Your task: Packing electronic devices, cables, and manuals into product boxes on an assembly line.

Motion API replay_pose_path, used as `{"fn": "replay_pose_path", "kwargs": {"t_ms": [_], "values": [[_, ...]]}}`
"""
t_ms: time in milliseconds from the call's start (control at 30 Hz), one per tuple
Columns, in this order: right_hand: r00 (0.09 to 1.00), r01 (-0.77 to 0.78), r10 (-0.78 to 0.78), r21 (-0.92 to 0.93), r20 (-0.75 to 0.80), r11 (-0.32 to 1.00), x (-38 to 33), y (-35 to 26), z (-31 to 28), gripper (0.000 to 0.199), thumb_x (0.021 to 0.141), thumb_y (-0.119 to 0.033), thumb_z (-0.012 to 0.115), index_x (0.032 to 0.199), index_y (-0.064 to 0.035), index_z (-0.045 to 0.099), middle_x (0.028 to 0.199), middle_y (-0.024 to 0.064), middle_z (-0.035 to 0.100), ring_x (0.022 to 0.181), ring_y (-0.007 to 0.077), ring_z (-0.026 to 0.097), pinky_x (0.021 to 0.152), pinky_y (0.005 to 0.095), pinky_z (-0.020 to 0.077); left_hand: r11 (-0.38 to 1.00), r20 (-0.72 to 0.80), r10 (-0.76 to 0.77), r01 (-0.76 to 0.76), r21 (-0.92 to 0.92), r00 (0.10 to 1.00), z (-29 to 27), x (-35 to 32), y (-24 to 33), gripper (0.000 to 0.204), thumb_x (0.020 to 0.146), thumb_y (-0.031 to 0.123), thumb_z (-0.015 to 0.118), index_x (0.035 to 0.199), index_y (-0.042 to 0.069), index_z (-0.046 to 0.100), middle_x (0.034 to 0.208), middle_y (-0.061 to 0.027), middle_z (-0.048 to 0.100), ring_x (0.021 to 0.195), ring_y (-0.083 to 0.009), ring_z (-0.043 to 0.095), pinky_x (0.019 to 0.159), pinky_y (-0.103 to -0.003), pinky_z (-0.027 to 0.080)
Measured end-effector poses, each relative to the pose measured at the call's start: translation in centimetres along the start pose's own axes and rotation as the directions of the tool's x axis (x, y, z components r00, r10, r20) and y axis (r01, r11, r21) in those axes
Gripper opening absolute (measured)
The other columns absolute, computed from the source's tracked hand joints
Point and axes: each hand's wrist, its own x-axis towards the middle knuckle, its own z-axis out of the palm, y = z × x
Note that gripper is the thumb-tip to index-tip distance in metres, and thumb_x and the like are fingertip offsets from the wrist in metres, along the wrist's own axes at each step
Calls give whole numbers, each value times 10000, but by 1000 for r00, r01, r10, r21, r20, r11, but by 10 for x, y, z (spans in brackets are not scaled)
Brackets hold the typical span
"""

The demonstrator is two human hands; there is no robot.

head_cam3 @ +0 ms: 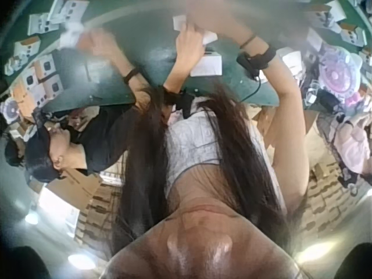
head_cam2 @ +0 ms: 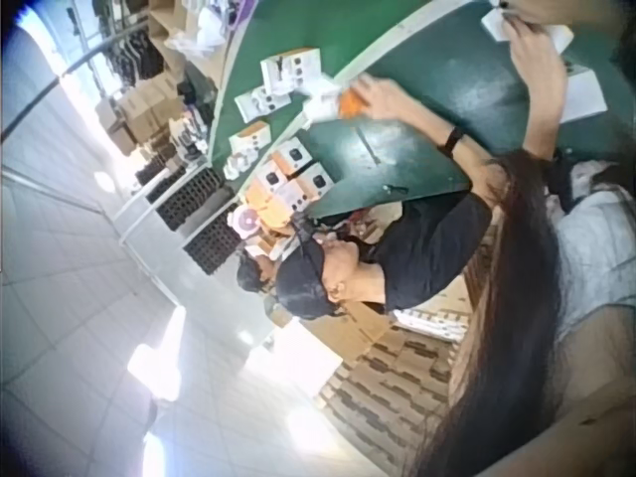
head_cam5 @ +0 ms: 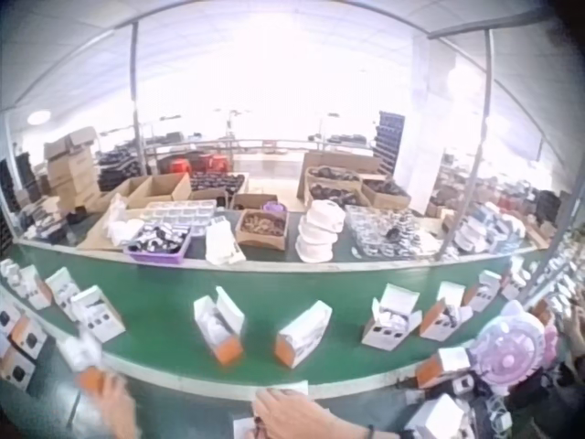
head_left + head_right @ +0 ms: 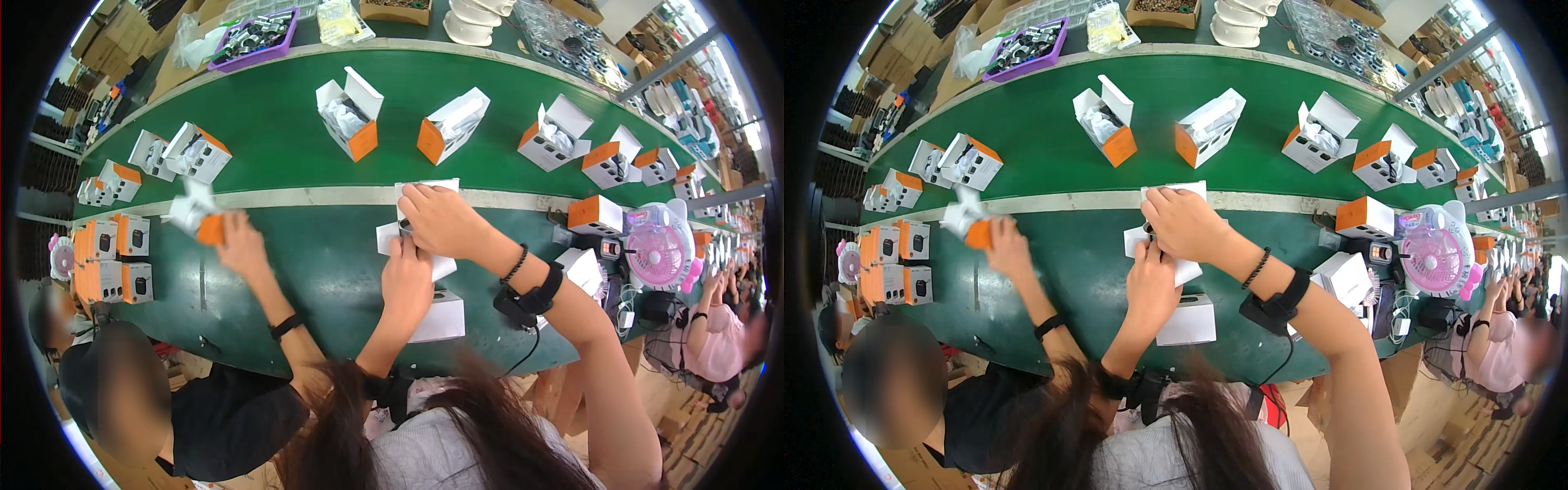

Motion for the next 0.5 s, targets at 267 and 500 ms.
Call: {"fn": "replay_pose_path", "kwargs": {"t_ms": [267, 500], "values": [[978, -23, 17, 27, 206, 999, 4, 0, 3, 126, 604, -105, 665, 693, -61, 588, 734, 50, 576, 774, 226, 612, 637, 342, 508, 1000, 12, 8, -9, 10, 1000, 5, -2, -1, 468, 561, 6, 735, 1003, -22, 582, 1125, -142, 517, 1058, -327, 483, 753, -378, 529], [988, -11, 7, 28, 154, 1000, 5, 3, 7, 61, 643, -124, 645, 691, -99, 617, 726, 18, 574, 779, 192, 603, 642, 317, 490, 1000, -18, 17, -17, 5, 1000, 11, -5, -7, 474, 565, 7, 730, 1015, -22, 581, 1145, -148, 507, 1067, -326, 477, 761, -378, 526]]}}
